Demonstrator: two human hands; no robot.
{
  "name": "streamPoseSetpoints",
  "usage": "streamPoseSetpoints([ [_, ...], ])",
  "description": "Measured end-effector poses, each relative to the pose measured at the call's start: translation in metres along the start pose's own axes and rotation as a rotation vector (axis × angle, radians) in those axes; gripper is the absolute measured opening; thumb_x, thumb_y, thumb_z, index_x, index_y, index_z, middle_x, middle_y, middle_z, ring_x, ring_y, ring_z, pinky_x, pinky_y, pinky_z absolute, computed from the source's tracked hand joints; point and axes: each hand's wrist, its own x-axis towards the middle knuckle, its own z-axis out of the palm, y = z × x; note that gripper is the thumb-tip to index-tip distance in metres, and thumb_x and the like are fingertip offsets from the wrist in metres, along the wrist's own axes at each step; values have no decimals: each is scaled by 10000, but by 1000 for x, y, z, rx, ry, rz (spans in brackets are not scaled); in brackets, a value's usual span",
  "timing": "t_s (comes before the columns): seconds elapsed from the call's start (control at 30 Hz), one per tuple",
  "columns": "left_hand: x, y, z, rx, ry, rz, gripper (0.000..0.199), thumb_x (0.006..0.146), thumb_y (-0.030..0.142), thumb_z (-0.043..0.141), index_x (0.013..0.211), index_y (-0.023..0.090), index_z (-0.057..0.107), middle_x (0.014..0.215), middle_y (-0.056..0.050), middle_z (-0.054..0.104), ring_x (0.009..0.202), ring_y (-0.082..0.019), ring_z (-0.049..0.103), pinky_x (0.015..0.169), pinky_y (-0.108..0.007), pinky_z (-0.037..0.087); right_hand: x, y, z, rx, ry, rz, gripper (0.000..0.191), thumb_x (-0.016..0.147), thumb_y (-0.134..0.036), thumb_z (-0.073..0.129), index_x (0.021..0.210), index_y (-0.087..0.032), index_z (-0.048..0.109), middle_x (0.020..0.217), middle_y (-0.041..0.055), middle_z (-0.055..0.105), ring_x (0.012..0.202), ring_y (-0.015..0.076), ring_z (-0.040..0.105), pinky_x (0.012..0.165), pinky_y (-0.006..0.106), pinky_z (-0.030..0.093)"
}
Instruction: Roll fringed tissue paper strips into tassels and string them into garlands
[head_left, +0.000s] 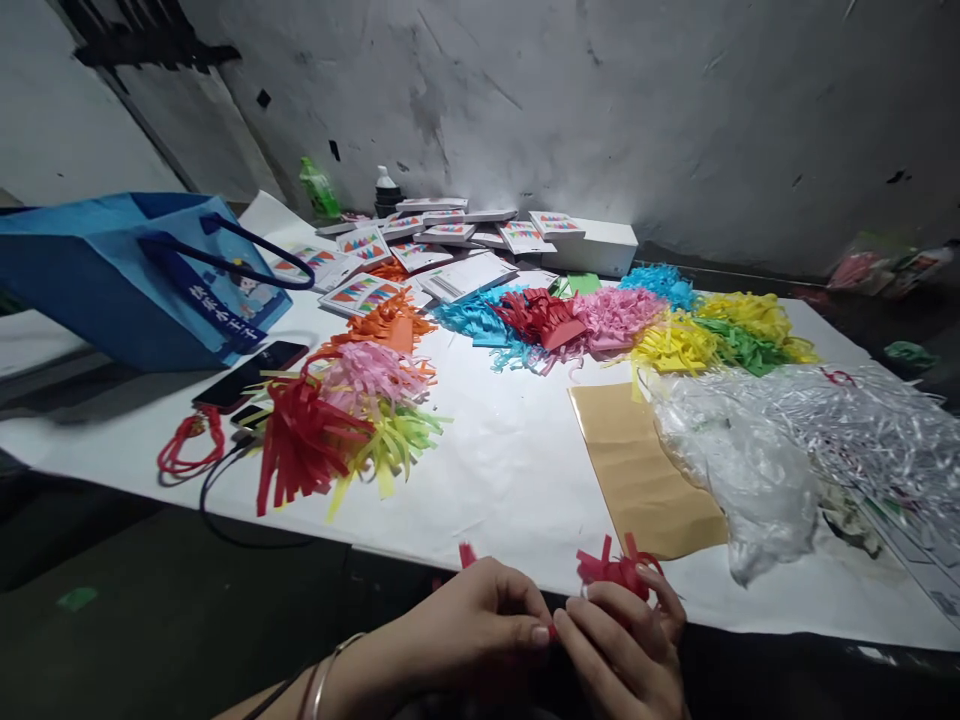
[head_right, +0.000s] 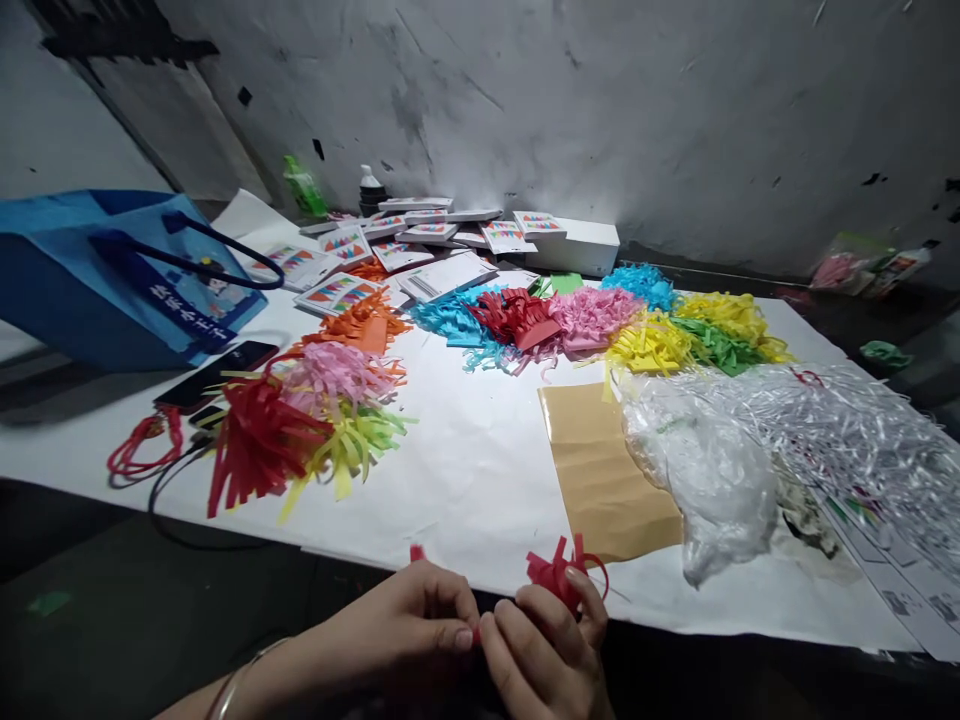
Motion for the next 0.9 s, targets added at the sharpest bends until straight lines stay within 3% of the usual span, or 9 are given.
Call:
streamPoseSetpoints([
  [0.1,14,5,9,-186,-49,-37,463,608,535,889,737,127,712,594,17,593,516,-92,451,525,-216,324,2,1,-4,62,118,112,185,966,-154,545,957,-174,729,799,7,764,784,162,725,1097,440,336],
  [0.23,30,2,29,-192,79,242,392,695,492,858,716,132,706,693,-10,618,652,-126,525,641,-233,397,-12,-2,2,173,151,295,176,929,-157,583,1070,-187,684,839,19,725,809,176,711,948,417,474],
  [0.33,39,3,41,-83,192,392,395,769,512,795,690,135,709,724,-24,625,724,-151,551,706,-248,424,-25,-3,6,215,231,373,236,944,-193,602,1175,-175,648,853,18,707,793,161,704,938,397,529],
  [0.43,46,9,44,48,186,359,407,850,525,702,719,140,724,695,-32,641,672,-151,551,642,-243,427,-34,-2,8,205,267,423,309,924,-84,593,1204,-201,647,824,-5,699,763,142,700,949,406,548],
  [0.53,50,20,44,294,203,475,283,886,438,681,837,166,740,753,-54,698,710,-175,603,650,-249,458,-39,0,11,89,308,430,376,908,-29,556,1234,-196,643,838,15,719,776,164,709,950,453,549],
  [0.63,56,31,48,494,173,655,223,953,352,589,843,185,688,785,-59,691,722,-170,606,668,-250,477,-39,4,17,-61,376,456,333,909,-76,557,1225,-156,627,852,49,737,818,205,725,923,442,571],
  [0.73,67,37,56,593,207,735,228,995,319,495,841,197,611,771,-46,642,688,-156,565,635,-243,468,-39,9,22,-109,339,531,243,949,-110,461,1119,-170,625,868,67,739,834,216,734,921,420,576],
  [0.8,77,39,63,621,231,747,228,1008,310,458,843,202,573,760,-34,618,666,-149,549,615,-237,460,-41,12,23,-54,275,640,257,991,-134,369,1006,-202,617,795,47,718,752,181,727,781,305,600],
  [0.9,95,47,71,639,165,688,239,1005,322,456,827,198,554,747,-24,611,647,-142,541,596,-230,450,-51,19,20,7,247,777,389,1058,-269,264,850,-239,591,621,-2,633,525,131,651,499,181,504],
])
